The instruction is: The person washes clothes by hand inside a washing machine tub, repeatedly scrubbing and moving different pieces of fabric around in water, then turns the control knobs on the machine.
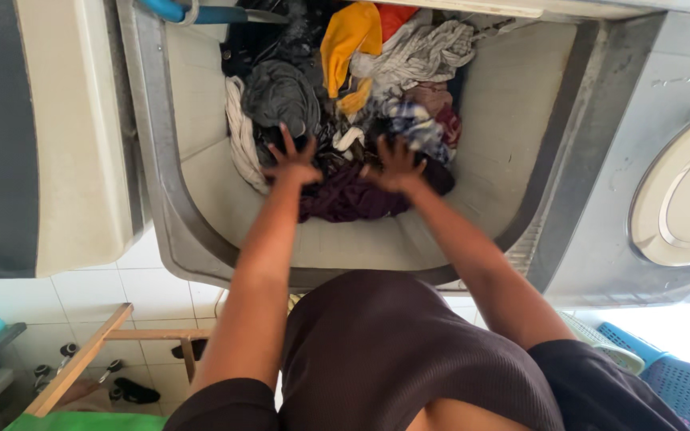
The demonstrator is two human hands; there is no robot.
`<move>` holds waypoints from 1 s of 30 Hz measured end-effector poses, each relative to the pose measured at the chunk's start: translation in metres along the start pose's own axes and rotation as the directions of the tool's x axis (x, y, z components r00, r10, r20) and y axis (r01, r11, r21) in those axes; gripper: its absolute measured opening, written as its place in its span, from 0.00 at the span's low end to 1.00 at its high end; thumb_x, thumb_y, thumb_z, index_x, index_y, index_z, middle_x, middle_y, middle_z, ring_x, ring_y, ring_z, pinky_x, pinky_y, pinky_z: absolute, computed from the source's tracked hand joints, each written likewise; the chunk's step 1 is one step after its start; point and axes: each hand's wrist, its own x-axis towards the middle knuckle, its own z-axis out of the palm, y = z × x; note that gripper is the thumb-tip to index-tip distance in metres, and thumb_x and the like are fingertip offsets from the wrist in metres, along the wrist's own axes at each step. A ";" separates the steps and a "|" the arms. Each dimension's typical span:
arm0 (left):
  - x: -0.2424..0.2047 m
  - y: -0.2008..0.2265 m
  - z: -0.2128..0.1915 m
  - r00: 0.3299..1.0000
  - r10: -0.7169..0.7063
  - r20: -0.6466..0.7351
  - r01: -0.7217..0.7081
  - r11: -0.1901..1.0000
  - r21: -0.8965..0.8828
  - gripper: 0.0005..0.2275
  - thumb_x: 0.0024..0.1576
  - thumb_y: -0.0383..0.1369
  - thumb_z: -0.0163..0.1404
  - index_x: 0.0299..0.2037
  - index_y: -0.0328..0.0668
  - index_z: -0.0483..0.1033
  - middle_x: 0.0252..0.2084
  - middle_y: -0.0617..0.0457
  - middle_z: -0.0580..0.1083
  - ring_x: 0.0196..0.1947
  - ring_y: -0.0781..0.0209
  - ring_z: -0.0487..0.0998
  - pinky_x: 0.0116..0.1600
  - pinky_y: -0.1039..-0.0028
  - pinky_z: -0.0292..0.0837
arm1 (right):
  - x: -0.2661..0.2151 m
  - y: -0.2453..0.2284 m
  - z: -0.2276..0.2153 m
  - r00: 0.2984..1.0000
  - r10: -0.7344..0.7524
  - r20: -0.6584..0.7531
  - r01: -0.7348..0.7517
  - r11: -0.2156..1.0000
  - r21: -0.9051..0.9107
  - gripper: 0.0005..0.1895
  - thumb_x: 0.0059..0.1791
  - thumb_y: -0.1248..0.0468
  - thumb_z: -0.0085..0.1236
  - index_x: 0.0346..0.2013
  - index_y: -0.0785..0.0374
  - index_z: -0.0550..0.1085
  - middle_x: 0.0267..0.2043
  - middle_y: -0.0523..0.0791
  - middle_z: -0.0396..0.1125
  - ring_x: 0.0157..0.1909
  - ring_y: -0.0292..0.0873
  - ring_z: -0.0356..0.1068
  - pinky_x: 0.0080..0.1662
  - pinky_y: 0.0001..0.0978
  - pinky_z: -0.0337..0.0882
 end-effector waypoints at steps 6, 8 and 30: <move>-0.026 0.019 0.037 0.960 -0.160 0.231 0.091 0.955 0.282 0.55 0.56 0.40 0.64 0.77 0.77 0.22 0.69 0.47 0.02 0.76 0.23 0.21 0.67 0.22 0.45 | -0.042 -0.095 0.083 0.701 -0.211 0.681 0.430 0.887 -0.168 0.46 0.52 0.27 0.31 0.79 0.41 0.38 0.81 0.52 0.20 0.80 0.58 0.04 0.66 0.81 0.15; -0.009 0.012 0.033 0.932 -0.188 0.311 0.076 0.938 0.338 0.47 0.56 0.42 0.62 0.78 0.67 0.36 0.72 0.46 0.03 0.77 0.24 0.28 0.67 0.23 0.45 | -0.051 -0.113 0.090 0.629 -0.168 0.759 0.486 0.848 -0.214 0.40 0.52 0.33 0.27 0.77 0.37 0.45 0.83 0.44 0.27 0.81 0.55 0.09 0.67 0.84 0.20; 0.069 -0.040 0.051 0.908 0.092 0.408 -0.172 0.972 0.162 0.39 0.41 0.48 0.67 0.62 0.34 0.75 0.69 0.38 0.69 0.63 0.43 0.75 0.65 0.61 0.72 | 0.058 0.092 -0.080 0.840 -0.047 -0.540 0.131 0.984 0.119 0.23 0.50 0.48 0.58 0.56 0.55 0.75 0.53 0.56 0.72 0.53 0.63 0.72 0.55 0.53 0.71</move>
